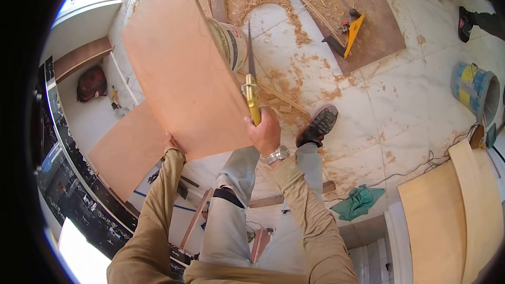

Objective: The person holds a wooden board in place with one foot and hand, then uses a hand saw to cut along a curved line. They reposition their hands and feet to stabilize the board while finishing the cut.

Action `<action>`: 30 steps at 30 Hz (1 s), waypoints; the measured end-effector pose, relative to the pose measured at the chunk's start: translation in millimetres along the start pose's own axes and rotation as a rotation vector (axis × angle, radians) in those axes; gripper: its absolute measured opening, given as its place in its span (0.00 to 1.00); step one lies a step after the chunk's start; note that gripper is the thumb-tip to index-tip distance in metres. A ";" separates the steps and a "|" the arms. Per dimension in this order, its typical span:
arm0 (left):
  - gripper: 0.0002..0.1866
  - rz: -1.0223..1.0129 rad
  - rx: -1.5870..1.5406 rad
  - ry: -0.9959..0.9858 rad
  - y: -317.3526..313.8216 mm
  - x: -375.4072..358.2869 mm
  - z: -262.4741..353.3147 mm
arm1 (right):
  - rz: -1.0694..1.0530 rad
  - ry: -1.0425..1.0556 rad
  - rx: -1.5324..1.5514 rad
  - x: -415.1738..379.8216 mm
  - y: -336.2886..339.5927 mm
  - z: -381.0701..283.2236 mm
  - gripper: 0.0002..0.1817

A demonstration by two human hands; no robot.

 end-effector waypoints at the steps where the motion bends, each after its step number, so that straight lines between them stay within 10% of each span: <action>1: 0.38 0.015 -0.004 -0.025 -8.7 -5.3 -5.0 | 0.023 -0.014 -0.043 20.0 6.6 0.1 0.19; 7: 0.33 0.148 0.215 -0.077 12.0 25.6 -29.2 | -0.002 0.024 -0.048 71.1 29.0 -28.8 0.18; 10: 0.28 0.169 0.922 -0.442 34.3 -92.0 -11.1 | 0.066 0.054 -0.091 79.0 30.0 -36.3 0.18; 13: 0.22 -0.668 1.208 0.037 50.4 -255.9 11.9 | 0.124 0.073 -0.114 92.5 28.3 -35.1 0.19; 15: 0.20 -1.127 1.390 -0.251 38.6 -362.2 59.9 | 0.083 0.074 -0.106 102.7 32.5 -35.9 0.19; 18: 0.19 -1.119 1.575 -0.664 38.0 -442.6 103.4 | 0.004 0.029 -0.108 119.7 36.4 -26.2 0.19; 24: 0.12 -0.861 1.564 -0.553 62.9 -465.6 61.4 | -0.081 0.100 -0.204 121.0 32.9 -48.7 0.20; 30: 0.07 -0.789 1.158 0.235 68.7 -534.9 96.9 | -0.051 0.100 -0.257 130.2 44.7 -49.3 0.21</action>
Point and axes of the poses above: each hand's wrist, its own x-axis towards the middle knuckle, its own y-axis out of the back of the hand, z = x × y, the point moved 5 cm from there along x, towards the middle knuckle, and after that the axes turned 14 degrees about z, right-handed, at the moved point
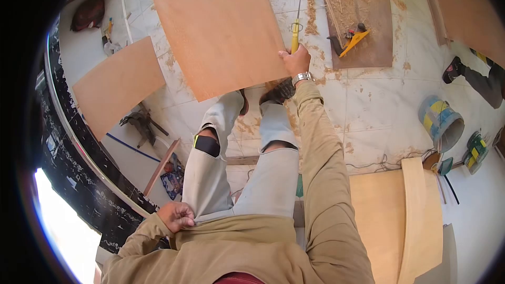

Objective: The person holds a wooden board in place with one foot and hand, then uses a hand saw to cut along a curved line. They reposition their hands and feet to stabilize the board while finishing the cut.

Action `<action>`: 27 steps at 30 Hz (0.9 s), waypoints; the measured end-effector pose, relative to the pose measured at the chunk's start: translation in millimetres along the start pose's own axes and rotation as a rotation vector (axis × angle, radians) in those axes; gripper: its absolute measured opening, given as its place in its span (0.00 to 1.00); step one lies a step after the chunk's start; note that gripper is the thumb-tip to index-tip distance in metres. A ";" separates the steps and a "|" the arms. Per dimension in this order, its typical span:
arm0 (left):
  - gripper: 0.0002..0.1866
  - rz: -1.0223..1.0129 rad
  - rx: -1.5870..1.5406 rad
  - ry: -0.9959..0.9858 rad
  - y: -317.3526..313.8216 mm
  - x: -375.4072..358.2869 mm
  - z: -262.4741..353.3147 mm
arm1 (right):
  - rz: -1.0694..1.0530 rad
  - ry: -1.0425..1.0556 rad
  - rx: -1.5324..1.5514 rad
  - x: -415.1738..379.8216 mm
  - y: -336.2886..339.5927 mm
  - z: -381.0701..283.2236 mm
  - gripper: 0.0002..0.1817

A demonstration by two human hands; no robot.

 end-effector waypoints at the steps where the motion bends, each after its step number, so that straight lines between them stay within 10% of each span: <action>1: 0.07 0.015 -0.156 0.070 9.4 -9.7 -5.7 | -0.001 0.008 0.010 8.5 -2.2 -5.5 0.21; 6: 0.08 0.954 -0.724 -0.063 158.9 -13.6 -122.8 | -0.005 0.060 -0.039 9.3 -4.3 -4.9 0.21; 11: 0.13 1.005 -0.274 -0.044 336.5 12.7 -215.1 | -0.036 -0.017 -0.072 -3.2 -9.5 -5.8 0.20; 21: 0.17 0.899 -0.814 -0.395 501.7 301.7 152.1 | 0.058 0.094 -0.202 -11.0 5.3 -20.2 0.19; 25: 0.14 0.830 -1.325 -0.643 477.7 398.2 341.4 | 0.170 0.259 -0.359 -2.1 39.6 -65.1 0.19; 27: 0.29 0.828 -0.999 -0.780 431.8 413.8 424.4 | 0.202 0.228 -0.234 -0.9 58.8 -100.9 0.18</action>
Point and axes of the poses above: each hand's wrist, its own x-axis towards the middle knuckle, its own y-axis out of the back of the hand, z = x × y, the point moved 5 cm from there along x, towards the middle knuckle, and after that the axes turned 14 degrees about z, right-handed, at the moved point
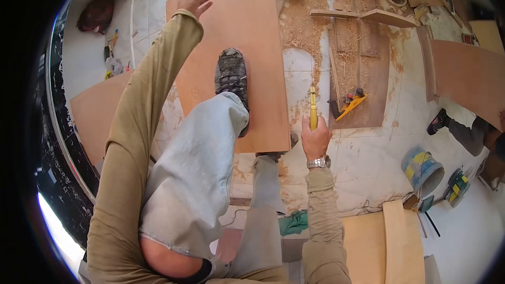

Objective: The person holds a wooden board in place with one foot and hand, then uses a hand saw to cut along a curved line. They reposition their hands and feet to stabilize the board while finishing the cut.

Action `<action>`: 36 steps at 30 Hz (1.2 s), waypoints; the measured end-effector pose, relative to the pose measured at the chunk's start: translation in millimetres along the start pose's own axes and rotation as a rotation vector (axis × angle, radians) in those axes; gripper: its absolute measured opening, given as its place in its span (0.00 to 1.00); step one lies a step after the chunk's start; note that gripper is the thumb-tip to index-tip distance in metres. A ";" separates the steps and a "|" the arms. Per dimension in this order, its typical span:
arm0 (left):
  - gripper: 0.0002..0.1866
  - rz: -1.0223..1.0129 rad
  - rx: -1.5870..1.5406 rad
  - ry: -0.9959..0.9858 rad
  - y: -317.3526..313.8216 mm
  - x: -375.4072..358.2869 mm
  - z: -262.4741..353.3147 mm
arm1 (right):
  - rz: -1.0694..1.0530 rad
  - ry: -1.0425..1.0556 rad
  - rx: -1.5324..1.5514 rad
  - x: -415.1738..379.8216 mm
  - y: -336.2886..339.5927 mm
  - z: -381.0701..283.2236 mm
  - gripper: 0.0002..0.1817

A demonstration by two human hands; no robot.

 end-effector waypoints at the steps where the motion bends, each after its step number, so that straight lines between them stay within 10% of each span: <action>1: 0.35 -0.135 0.260 -0.138 -29.9 17.0 -19.0 | 0.024 -0.024 0.054 12.2 12.4 -13.8 0.17; 3: 0.46 -0.189 0.909 -0.603 -83.0 -2.6 -22.6 | 0.036 -0.215 0.381 26.6 21.1 -47.0 0.15; 7: 0.52 -0.195 1.208 -0.829 -128.6 -14.8 -33.9 | -0.237 -0.463 0.651 65.6 -3.8 -75.1 0.16; 10: 0.77 -0.439 1.438 -0.709 -142.2 -2.2 -58.1 | -0.246 -0.391 0.699 73.8 -23.3 -95.3 0.16; 16: 0.75 -0.481 1.602 -0.596 -152.3 -31.4 -4.5 | -0.204 -0.297 0.422 73.8 -58.5 -101.3 0.18; 18: 0.75 -0.538 1.227 -0.514 -128.5 -4.9 -23.6 | -0.107 -0.125 0.224 57.6 -47.6 -99.9 0.25; 21: 0.54 -0.148 1.175 -0.955 -50.2 -0.3 -17.6 | -0.097 -0.197 0.163 25.2 -53.4 -59.4 0.29; 24: 0.58 0.196 1.392 -0.715 86.8 -9.1 -34.5 | -0.160 -0.241 0.175 19.8 -65.1 -23.2 0.31; 25: 0.62 0.323 1.292 -0.322 125.9 -30.3 -43.7 | -0.170 -0.199 0.187 19.2 -75.5 -15.3 0.31; 27: 0.58 0.106 0.903 -0.069 222.4 -12.7 -126.3 | -0.191 -0.215 0.270 4.7 -76.3 -5.6 0.31; 36: 0.45 0.047 0.592 0.185 249.5 -73.1 -152.1 | -0.183 -0.148 0.186 -2.1 -100.7 16.6 0.29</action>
Point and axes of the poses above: each hand's wrist, its own x-axis towards the middle knuckle, its own y-axis out of the back of the hand, z = x × y, the point moved 5 cm from there along x, towards the middle knuckle, and after that the axes turned 14 degrees about z, right-handed, at the moved point
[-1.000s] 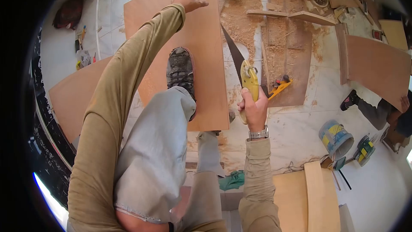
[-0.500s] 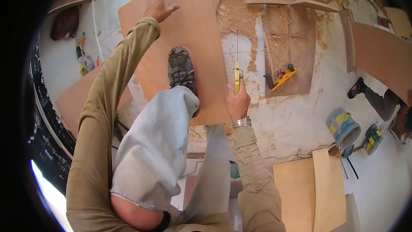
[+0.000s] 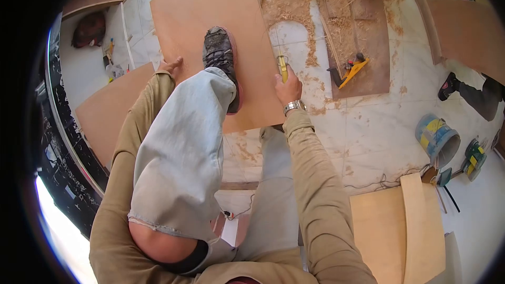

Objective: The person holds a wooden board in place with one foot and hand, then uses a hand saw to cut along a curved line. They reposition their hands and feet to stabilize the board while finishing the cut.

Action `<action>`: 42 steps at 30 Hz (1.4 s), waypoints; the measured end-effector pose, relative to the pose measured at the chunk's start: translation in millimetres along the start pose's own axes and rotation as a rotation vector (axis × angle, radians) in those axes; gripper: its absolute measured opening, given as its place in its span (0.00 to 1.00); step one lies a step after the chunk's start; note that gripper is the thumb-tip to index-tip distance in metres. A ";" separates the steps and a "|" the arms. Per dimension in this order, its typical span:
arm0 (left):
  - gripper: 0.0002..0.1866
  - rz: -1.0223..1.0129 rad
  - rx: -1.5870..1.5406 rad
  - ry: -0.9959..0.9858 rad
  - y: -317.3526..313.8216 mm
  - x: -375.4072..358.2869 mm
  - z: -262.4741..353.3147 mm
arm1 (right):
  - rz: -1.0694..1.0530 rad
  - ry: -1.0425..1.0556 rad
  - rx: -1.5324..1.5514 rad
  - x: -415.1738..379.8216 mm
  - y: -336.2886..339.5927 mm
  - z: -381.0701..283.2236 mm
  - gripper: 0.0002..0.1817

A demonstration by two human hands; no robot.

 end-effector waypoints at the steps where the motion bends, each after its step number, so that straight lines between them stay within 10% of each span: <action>1: 0.44 -0.009 0.009 -0.006 -5.1 3.0 8.1 | 0.010 0.006 -0.005 1.6 3.1 -0.2 0.29; 7: 0.47 0.001 0.126 -0.061 3.3 -28.3 -1.2 | -0.032 -0.037 -0.012 -47.6 11.4 40.3 0.30; 11: 0.52 0.378 0.774 -0.262 5.9 -21.6 43.6 | 0.109 -0.090 -0.032 -51.6 21.7 22.9 0.29; 13: 0.48 0.408 0.728 -0.745 -24.1 -27.9 110.4 | 0.143 -0.173 0.123 -41.6 39.2 -8.1 0.28; 17: 0.47 -0.081 0.662 -0.889 -142.1 -29.3 245.0 | 0.068 -0.178 0.471 -17.9 55.5 -60.9 0.26; 21: 0.57 0.054 0.713 -1.231 -262.7 24.4 289.4 | -0.083 -0.245 0.641 15.7 49.4 -115.8 0.24; 26: 0.62 -0.107 1.053 -0.906 -307.4 32.1 285.1 | -0.078 -0.176 0.679 38.9 36.4 -168.4 0.21; 42: 0.60 -0.176 1.041 -0.790 -318.6 38.7 322.5 | -0.027 -0.082 0.570 82.5 2.3 -184.0 0.23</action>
Point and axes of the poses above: each hand's wrist, its own x-axis towards the middle knuckle, its own y-axis out of the back of the hand, z = x × y, the point moved 5 cm from there along x, towards the middle knuckle, and after that the axes turned 14 degrees about z, right-handed, at the moved point
